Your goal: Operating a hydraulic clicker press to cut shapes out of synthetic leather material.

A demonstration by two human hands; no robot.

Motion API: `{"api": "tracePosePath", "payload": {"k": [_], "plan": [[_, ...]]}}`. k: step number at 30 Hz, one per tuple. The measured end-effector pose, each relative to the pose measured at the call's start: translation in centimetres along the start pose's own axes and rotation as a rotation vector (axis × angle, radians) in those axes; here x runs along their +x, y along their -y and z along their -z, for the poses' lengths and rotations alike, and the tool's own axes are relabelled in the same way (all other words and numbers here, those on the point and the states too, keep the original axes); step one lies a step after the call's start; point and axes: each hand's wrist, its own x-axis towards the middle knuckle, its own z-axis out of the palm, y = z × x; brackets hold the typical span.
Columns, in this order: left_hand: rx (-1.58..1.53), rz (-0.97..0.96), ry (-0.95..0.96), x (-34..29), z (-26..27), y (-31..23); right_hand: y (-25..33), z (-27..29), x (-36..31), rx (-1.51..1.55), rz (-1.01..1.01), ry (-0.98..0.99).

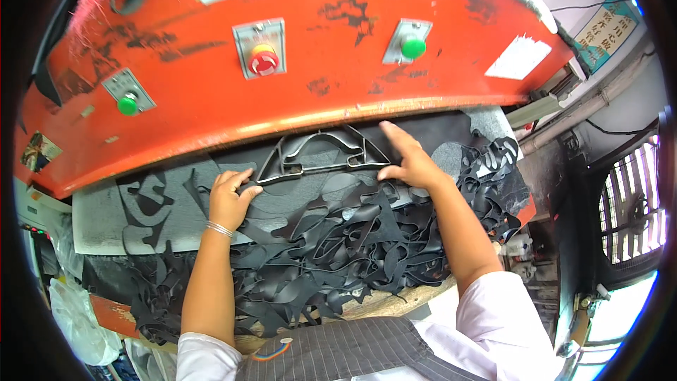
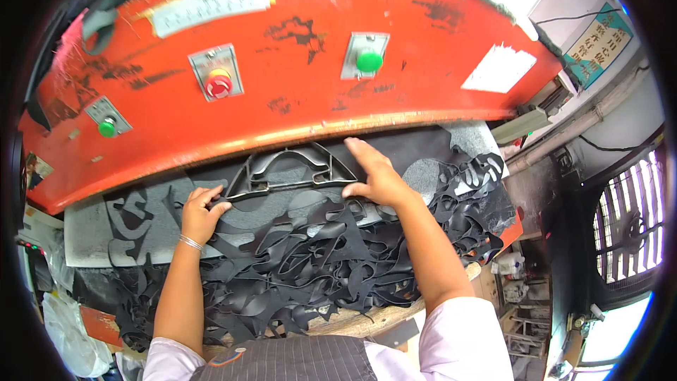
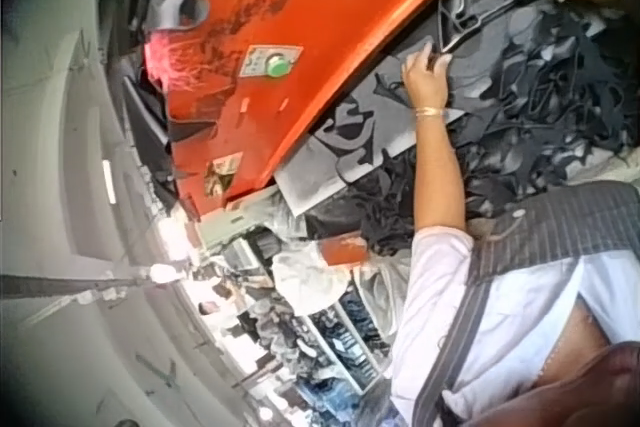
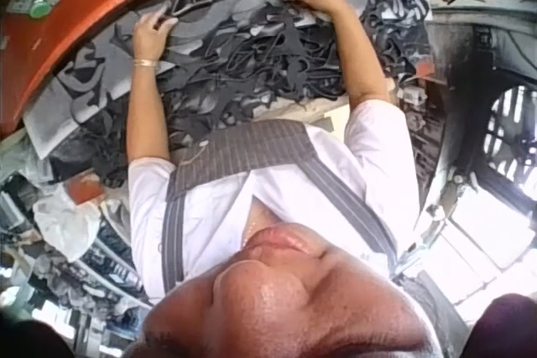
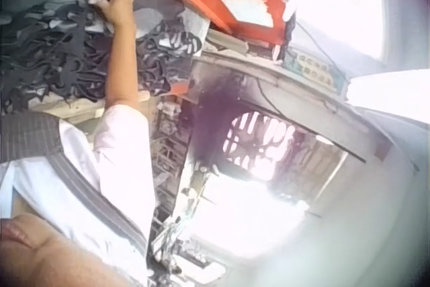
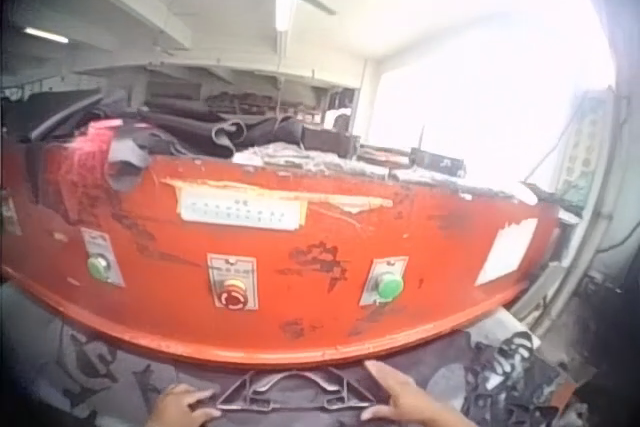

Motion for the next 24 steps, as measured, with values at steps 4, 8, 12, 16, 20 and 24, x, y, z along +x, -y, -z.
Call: {"api": "tracePosePath", "payload": {"k": [4,8,12,16,20,24], "plan": [[-0.153,-0.008,-0.144,-0.5,4.8,-2.7,4.8,2.6,-1.0,0.356,-0.167,-0.593],[-0.044,-0.281,-0.682,-0.4,10.1,-6.6,8.2,5.5,1.6,0.532,0.057,-1.057],[0.226,-0.402,-0.803,-1.3,15.2,-8.4,9.5,6.3,0.9,0.500,-0.056,-1.063],[0.215,-0.333,-0.600,-5.3,16.6,-10.2,11.6,5.7,-3.3,0.563,-0.052,-1.046],[0.048,-0.163,-0.341,-13.9,11.8,-11.2,15.9,1.8,-9.9,0.396,-0.227,-0.772],[-0.054,-0.151,0.139,-24.7,5.6,-12.3,22.0,-5.5,-16.9,0.082,0.117,0.081]]}}
